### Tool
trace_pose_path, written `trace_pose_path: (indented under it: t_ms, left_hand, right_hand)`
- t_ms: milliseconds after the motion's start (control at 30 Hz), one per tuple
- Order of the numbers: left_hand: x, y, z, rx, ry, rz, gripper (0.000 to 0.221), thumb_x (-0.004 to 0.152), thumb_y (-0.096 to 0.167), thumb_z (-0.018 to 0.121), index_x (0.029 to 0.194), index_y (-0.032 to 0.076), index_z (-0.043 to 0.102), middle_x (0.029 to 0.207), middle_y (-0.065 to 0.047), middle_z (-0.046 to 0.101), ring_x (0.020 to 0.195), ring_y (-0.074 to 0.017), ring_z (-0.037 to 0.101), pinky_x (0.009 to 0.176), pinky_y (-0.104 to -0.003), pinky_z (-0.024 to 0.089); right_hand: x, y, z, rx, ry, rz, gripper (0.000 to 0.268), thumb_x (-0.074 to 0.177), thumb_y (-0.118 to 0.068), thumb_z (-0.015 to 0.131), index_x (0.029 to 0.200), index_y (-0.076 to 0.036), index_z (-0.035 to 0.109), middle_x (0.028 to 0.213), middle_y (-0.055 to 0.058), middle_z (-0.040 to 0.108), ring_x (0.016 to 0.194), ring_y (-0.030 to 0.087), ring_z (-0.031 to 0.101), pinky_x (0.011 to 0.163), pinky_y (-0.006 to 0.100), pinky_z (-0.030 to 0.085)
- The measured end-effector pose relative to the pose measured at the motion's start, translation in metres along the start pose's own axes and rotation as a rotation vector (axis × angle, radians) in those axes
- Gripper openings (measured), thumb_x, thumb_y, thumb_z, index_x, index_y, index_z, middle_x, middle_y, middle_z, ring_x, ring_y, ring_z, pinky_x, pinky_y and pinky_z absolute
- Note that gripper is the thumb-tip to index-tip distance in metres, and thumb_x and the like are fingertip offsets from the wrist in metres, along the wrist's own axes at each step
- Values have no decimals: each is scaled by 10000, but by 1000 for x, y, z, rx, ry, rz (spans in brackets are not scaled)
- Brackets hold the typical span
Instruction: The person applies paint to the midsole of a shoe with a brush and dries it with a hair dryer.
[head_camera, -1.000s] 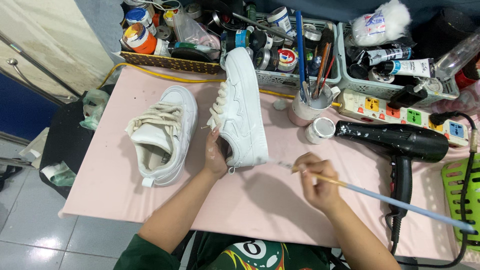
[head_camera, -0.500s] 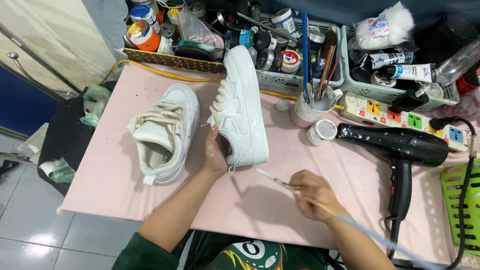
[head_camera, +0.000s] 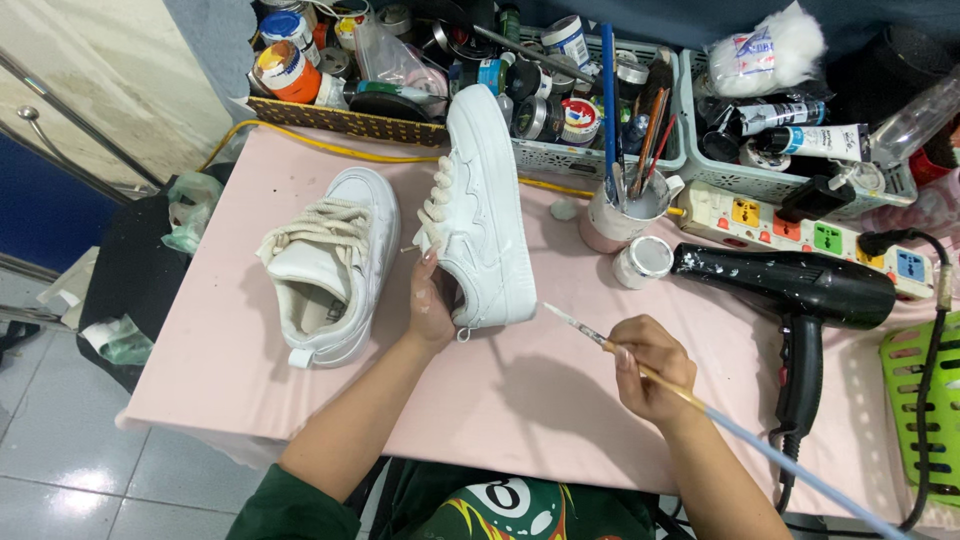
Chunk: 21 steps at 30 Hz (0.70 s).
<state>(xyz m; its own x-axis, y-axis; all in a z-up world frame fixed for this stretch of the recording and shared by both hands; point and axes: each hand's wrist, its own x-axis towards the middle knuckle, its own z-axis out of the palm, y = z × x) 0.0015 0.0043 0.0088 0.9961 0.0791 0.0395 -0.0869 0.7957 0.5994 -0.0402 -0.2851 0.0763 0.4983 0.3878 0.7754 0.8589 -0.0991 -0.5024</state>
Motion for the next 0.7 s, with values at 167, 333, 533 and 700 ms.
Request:
trace_pose_path:
  t_ms: [167,333,533,700]
  left_hand:
    - [0,2,6,-69,20,-67,604,1006,414,471,1476,34,450,1417,-139,562,1317,-284,550,1139,-458,435]
    - [-2,3,13,-7,4,-28,636,1003,427,472,1510,49,397,1470,-130,520,1363,-280,518,1165,-463,413]
    - [0,4,21,-89,-17,-49,673,1013,458,487,1518,24,390,1475,-148,515,1359,-291,517,1165,-463,407]
    - [5,3,39,-35,35,-2,678,1005,455,498,1514,22,385,1485,-143,510,1368,-274,515,1172,-446,399]
  right_hand:
    - [0,-8,7,-16,-183,-70,199,993,-1,591,954,-79,413,844,154,650,767,245,680,612,309,582]
    - [3,-18,-7,-180,90,38,198,868,119,507,825,-65,449,814,198,629,699,275,659,568,337,562]
    - [-3,-6,20,-428,-41,-384,319,828,165,602,872,-95,422,778,143,623,641,263,634,550,323,566]
    - [1,-14,18,-84,-61,-265,249,931,83,574,938,-89,394,903,143,631,763,281,656,669,358,580]
